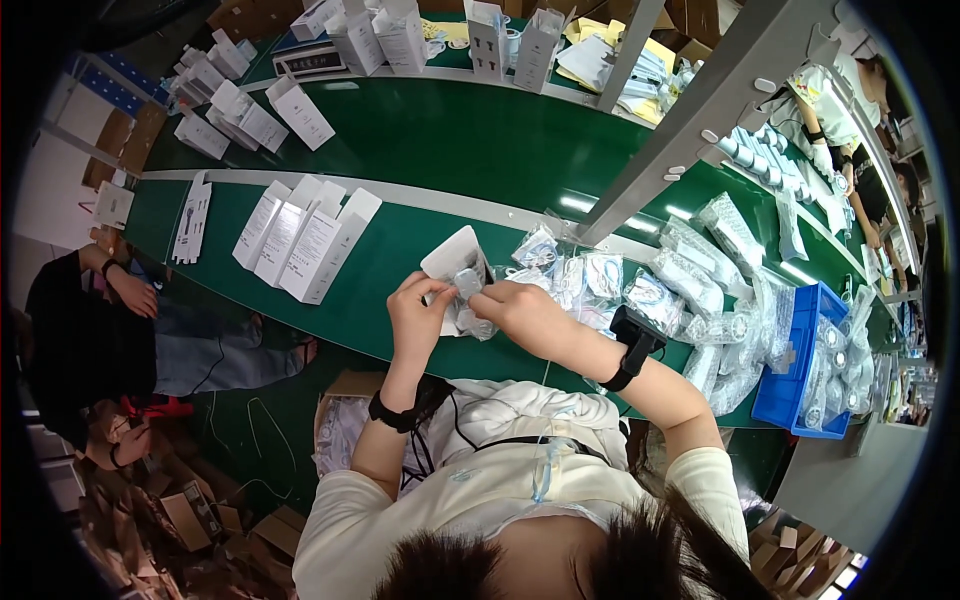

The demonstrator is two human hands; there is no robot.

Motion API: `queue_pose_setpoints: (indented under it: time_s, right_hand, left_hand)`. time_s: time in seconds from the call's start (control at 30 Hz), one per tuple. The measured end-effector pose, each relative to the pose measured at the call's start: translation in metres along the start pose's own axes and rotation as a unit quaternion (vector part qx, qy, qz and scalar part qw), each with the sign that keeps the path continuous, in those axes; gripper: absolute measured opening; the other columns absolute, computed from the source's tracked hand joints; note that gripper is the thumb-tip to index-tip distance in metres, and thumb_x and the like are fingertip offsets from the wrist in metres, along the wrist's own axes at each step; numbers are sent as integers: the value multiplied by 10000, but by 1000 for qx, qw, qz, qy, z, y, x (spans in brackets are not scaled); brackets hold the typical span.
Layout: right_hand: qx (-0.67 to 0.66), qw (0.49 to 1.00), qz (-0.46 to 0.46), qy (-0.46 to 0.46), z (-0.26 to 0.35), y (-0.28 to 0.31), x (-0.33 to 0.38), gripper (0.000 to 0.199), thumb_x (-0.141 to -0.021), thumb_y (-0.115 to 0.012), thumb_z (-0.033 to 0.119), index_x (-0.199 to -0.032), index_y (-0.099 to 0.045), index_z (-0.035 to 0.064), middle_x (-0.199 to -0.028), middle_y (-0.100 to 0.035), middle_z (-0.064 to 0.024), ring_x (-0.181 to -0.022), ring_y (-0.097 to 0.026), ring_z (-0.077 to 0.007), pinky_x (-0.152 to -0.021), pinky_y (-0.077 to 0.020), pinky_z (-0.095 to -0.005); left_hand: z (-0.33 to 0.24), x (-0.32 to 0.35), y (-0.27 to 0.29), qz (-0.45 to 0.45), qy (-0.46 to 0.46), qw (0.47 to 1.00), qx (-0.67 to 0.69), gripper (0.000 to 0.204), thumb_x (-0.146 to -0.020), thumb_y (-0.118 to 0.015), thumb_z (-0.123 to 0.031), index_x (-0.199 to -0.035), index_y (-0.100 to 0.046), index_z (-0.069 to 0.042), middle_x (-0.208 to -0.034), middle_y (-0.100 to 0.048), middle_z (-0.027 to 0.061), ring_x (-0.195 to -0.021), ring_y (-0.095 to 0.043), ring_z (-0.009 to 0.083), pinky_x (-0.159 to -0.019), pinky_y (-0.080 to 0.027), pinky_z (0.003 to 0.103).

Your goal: Packaging small white electronic components into individual boxes and kemudian putting them into larger plastic bags and a sack at a factory production line.

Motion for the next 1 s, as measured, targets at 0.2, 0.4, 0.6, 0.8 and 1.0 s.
queue_pose_setpoints:
  time_s: [0.2, 0.4, 0.6, 0.8, 1.0]
  right_hand:
    - [166, 978, -18, 128, 17, -10, -2, 255, -721, -602, 263, -904, -561, 90, -1017, -509, -41, -1035, -425, -250, -888, -332, -469]
    - [-43, 977, -195, 75, -24, 8, 19, 576, -597, -742, 323, -1075, -521, 91, -1127, -469, -112, -1157, -350, -247, -1006, -214, -450]
    - [-390, 873, -217, -195, -137, -24, -2, 763, -532, -789, 104, -1172, -387, -2, -1126, -477, -109, -1069, -452, -220, -904, -374, -358]
    - [-384, 779, -458, -188, -223, 46, -78, 833, -543, -760, 7, -1227, -285, 21, -1160, -451, -110, -1040, -471, -219, -873, -398, -316]
    - [-192, 824, -487, -216, -291, 48, -80, 978, -550, -752, 30, -1329, -161, 36, -1238, -381, -151, -1128, -396, -262, -947, -329, -336]
  left_hand:
    - [2, 4, -2, -20, -8, 999, 28, 86, -635, -663, 9, -676, -589, 24, -637, -536, 81, -546, -527, 187, -482, -373, 261]
    - [12, 1, -5, -19, -19, 995, 94, 94, -656, -668, -9, -733, -616, 8, -718, -570, 51, -616, -528, 120, -483, -381, 222]
    - [58, -78, 60, -36, -29, 992, 116, 496, -737, -661, -144, -1158, -429, -23, -1192, -460, 112, -990, -519, 200, -756, -463, 295]
    - [252, -145, 266, -239, 136, 860, -429, 708, -668, -682, -402, -1232, -372, -107, -1326, -247, 219, -1217, -222, 390, -893, -271, 567]
    - [247, -131, 174, 96, 337, 847, -400, 808, -665, -586, -582, -1283, -312, -140, -1302, -269, 215, -1206, -228, 398, -870, -239, 629]
Point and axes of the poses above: each hand's wrist, its own x-axis away from the middle knuckle, its own y-axis out of the back of the hand, z = x × y, the point moved 9 cm from there along -x, towards the middle knuckle
